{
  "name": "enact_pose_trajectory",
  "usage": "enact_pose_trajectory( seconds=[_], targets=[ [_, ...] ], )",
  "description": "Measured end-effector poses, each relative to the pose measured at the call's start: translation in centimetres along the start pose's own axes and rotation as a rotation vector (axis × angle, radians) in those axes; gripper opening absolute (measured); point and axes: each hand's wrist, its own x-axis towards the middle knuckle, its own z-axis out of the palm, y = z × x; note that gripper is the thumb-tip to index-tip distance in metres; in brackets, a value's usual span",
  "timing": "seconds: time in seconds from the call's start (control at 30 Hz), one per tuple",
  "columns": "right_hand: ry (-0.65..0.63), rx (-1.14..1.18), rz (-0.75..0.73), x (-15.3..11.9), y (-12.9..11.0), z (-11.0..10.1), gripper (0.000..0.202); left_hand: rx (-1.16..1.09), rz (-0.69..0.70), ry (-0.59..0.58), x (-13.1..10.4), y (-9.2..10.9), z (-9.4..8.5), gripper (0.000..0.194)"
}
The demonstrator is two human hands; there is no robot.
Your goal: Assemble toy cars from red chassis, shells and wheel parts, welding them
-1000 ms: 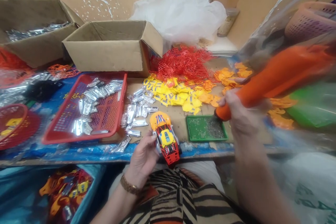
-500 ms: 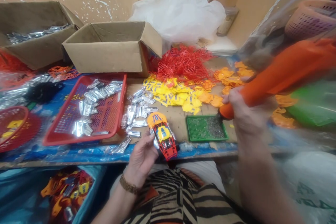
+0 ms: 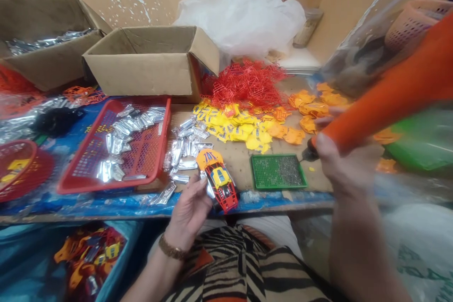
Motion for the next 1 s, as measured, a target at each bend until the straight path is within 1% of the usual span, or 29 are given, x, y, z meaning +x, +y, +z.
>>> enact_pose_trajectory(
  seconds=[0.07, 0.1, 0.17, 0.2, 0.3, 0.33, 0.4, 0.43, 0.5, 0.63, 0.73, 0.87, 0.93, 1.0],
  targets=[
    [-0.041, -0.131, 0.119, -1.0, 0.8, -1.0, 0.034, 0.036, 0.032, -0.007, -0.1, 0.0, 0.0, 0.033],
    [-0.043, -0.172, 0.152, -1.8, 1.0, -1.4, 0.032, 0.058, 0.048, -0.015, -0.1, -0.1, 0.0, 0.035],
    [-0.065, -0.175, 0.144, -3.6, 0.9, -1.7, 0.019, 0.106, 0.064, -0.032, -0.2, -0.2, 0.1, 0.038],
    [-0.105, -0.152, 0.123, -4.6, 0.6, -1.6, 0.017, 0.132, 0.068, -0.042, -0.2, -0.3, 0.2, 0.039],
    [-0.375, -0.028, 0.079, -7.7, -0.8, 0.0, 0.011, 0.193, 0.089, -0.059, -0.4, -0.8, 0.5, 0.041],
    [-0.489, -0.005, 0.066, -8.5, -1.3, 0.8, 0.021, 0.208, 0.096, -0.065, -0.5, -1.0, 0.7, 0.042],
    [-0.646, 0.012, 0.049, -9.8, -2.0, 2.5, 0.044, 0.233, 0.109, -0.069, -0.7, -1.3, 0.9, 0.043],
    [-0.701, 0.015, 0.047, -10.2, -2.2, 3.2, 0.05, 0.244, 0.114, -0.072, -0.8, -1.4, 1.0, 0.042],
    [-0.766, 0.023, 0.059, -10.6, -2.4, 4.2, 0.051, 0.264, 0.121, -0.076, -1.2, -1.5, 1.0, 0.04],
    [-0.828, 0.094, 0.055, -10.1, -2.6, 4.6, 0.036, 0.277, 0.137, -0.104, -1.9, -1.3, 1.1, 0.044],
    [-0.855, 0.179, 0.056, -9.5, -3.2, 4.5, 0.03, 0.268, 0.159, -0.139, -2.4, -1.0, 1.0, 0.04],
    [-0.82, 0.224, 0.095, -9.6, -4.0, 4.6, 0.024, 0.209, 0.111, -0.151, -3.3, -1.0, 0.6, 0.031],
    [-0.8, 0.226, 0.103, -10.0, -3.7, 4.7, 0.022, 0.191, 0.136, -0.127, -3.6, -0.8, 0.2, 0.031],
    [-0.754, 0.228, 0.104, -10.1, -2.8, 4.7, 0.024, 0.188, 0.172, -0.078, -3.6, -0.3, -0.7, 0.032]
  ],
)
